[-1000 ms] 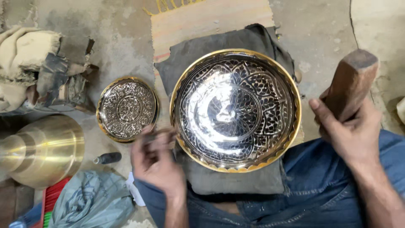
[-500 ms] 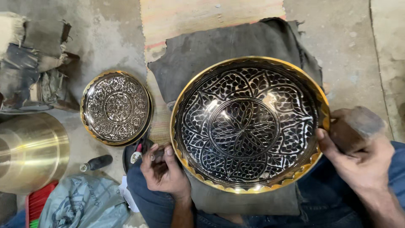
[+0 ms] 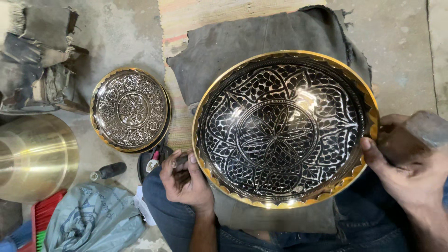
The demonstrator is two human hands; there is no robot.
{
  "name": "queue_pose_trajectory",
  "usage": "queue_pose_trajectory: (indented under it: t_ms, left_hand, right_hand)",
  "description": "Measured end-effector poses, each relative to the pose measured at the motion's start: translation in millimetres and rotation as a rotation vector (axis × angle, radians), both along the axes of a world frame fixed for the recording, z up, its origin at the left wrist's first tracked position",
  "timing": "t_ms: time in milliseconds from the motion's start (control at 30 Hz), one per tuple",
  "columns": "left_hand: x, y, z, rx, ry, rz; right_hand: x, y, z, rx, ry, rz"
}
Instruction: The person uses a hammer and chisel to engrave a decorative floral pattern into a large brass bowl. They repeatedly strike the chisel to create indentations along the bowl's surface.
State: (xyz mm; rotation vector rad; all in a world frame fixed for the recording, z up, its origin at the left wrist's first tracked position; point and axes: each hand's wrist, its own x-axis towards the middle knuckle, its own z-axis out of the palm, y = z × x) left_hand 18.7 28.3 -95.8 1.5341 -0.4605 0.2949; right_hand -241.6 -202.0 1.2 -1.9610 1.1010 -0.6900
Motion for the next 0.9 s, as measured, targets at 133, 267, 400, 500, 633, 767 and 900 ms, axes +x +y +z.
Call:
queue_pose_trajectory:
  t_ms: [133, 267, 400, 500, 633, 767, 900]
  left_hand:
    - [0.2, 0.4, 0.1, -0.011, -0.009, -0.016]
    - [0.6, -0.4, 9.4, -0.084, -0.023, -0.016]
    - [-7.9, 3.0, 31.3, -0.134, -0.049, 0.026]
    - [-21.3, 4.7, 51.5, -0.115, -0.038, 0.034]
    - [-33.9, 1.5, 71.6, 0.093, -0.218, -0.115]
    - [-35.2, -5.9, 81.0, 0.084, -0.108, -0.263]
    - [-26.1, -6.5, 89.6, 0.003, 0.120, 0.085]
  right_hand:
    - [-3.0, -4.0, -2.9, -0.053, 0.043, 0.010]
    - [0.0, -7.6, 0.4, -0.120, -0.036, 0.102]
    - [6.7, -7.3, 5.0, -0.071, -0.110, 0.135]
    - [11.1, -5.8, 7.5, -0.081, -0.148, 0.148]
    - [12.7, -4.6, 9.0, -0.072, -0.182, 0.150]
    - [10.3, -6.9, 8.5, 0.072, -0.066, 0.078]
    - [9.4, -9.6, 7.0, -0.020, -0.207, 0.226]
